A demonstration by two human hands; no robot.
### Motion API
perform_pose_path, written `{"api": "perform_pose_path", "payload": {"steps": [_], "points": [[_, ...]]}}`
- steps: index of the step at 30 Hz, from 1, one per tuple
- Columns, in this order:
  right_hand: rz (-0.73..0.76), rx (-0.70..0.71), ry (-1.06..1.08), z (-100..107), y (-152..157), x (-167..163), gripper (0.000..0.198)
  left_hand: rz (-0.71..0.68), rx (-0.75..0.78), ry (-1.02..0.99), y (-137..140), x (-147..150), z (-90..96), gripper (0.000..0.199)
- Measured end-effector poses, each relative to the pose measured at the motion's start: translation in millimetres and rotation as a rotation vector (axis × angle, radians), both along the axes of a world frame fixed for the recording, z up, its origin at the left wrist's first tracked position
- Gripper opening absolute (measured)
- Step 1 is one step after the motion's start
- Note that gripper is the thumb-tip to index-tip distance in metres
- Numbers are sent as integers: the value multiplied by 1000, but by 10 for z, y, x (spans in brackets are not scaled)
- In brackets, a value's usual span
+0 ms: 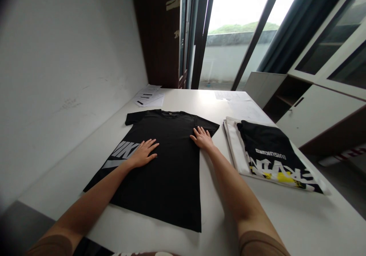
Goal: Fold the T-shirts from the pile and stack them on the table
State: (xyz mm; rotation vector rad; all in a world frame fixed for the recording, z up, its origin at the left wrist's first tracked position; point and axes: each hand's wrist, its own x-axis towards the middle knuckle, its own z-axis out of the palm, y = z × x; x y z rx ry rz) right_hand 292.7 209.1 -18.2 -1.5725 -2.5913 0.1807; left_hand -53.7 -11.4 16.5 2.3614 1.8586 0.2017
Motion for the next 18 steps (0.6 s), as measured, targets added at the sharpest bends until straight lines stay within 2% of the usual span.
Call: {"api": "perform_pose_path", "payload": {"steps": [6,9,11,13,18], "points": [[-181,27,-3,-17,69,122,75,7,-15,1,-6,14,40,61],[-234,117,10,10,39,124,76,10,-14,2,-9,20,52,61],[-194,202,25,60,-12,80,74,9,-15,0,-9,21,50,61],[-88,258,48,127,-86,4,71,7,-17,-3,-7,19,45,62],[171,253,85,278,-338,-247,68,9,-20,-2,-5,19,45,62]]}}
